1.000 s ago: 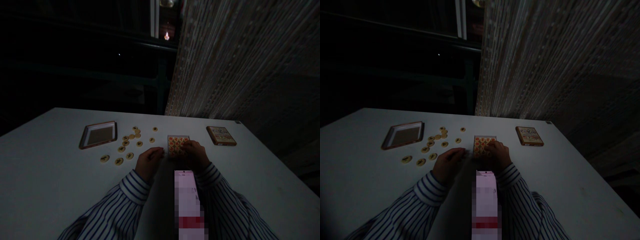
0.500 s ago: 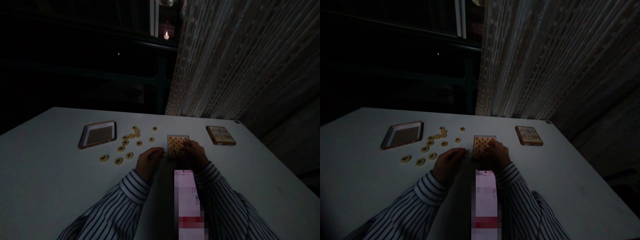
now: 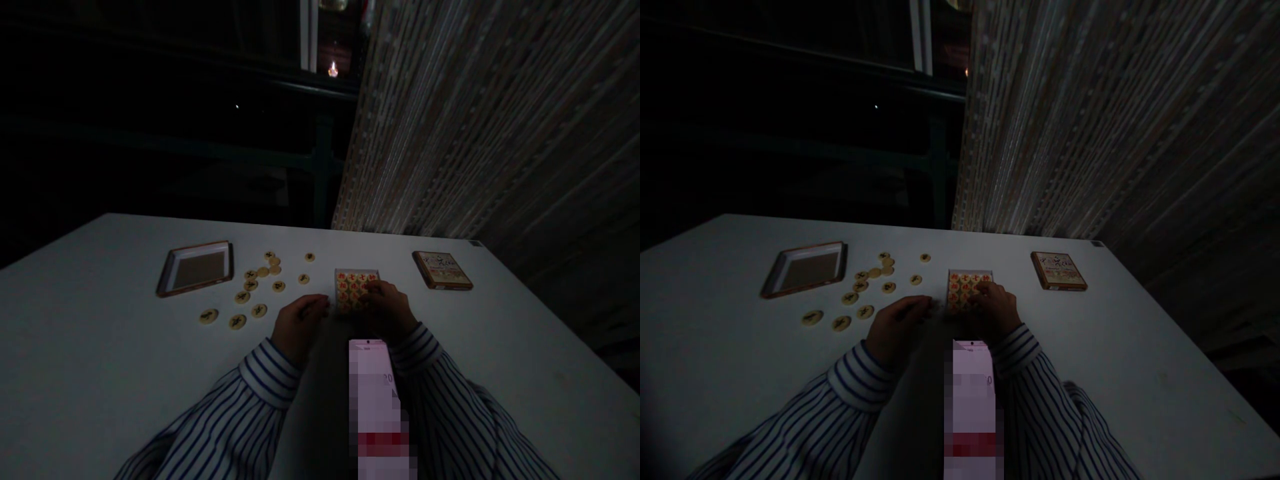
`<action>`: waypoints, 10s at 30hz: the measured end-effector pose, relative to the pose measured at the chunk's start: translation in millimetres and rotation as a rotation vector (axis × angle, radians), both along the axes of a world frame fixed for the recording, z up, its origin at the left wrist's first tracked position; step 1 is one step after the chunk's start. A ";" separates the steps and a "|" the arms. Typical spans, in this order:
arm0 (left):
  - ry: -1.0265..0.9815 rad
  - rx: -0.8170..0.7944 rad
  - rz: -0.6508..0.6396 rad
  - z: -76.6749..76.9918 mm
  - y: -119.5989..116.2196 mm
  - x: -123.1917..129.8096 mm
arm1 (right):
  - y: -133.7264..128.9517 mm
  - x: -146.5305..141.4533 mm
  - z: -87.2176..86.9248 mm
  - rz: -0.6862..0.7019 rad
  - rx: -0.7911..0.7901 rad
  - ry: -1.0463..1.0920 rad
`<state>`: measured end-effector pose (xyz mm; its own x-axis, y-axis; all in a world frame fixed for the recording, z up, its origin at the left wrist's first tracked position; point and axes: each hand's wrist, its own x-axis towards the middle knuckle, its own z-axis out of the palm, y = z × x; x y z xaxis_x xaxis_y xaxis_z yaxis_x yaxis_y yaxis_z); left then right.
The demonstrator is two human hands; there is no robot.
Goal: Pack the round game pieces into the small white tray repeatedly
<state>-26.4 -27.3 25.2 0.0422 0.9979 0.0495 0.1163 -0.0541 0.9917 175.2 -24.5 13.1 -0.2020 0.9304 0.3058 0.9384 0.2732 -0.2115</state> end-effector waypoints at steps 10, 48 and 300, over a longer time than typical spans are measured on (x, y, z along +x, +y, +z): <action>-0.005 -0.028 0.009 2.4 -1.3 0.7 | -0.2 -0.9 -1.3 0.000 0.020 0.033; -0.032 -0.067 0.019 4.9 -4.0 3.8 | -1.1 -3.8 2.3 0.007 0.004 -0.012; 0.775 0.719 0.019 -14.4 8.3 -11.5 | -6.7 -10.9 18.9 0.097 -0.057 -0.035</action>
<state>-37.9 -19.0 10.8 0.3004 0.7455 0.5950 0.7110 -0.5908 0.3813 164.3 -31.2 32.0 -0.3013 0.9218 0.2437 0.9152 0.3513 -0.1973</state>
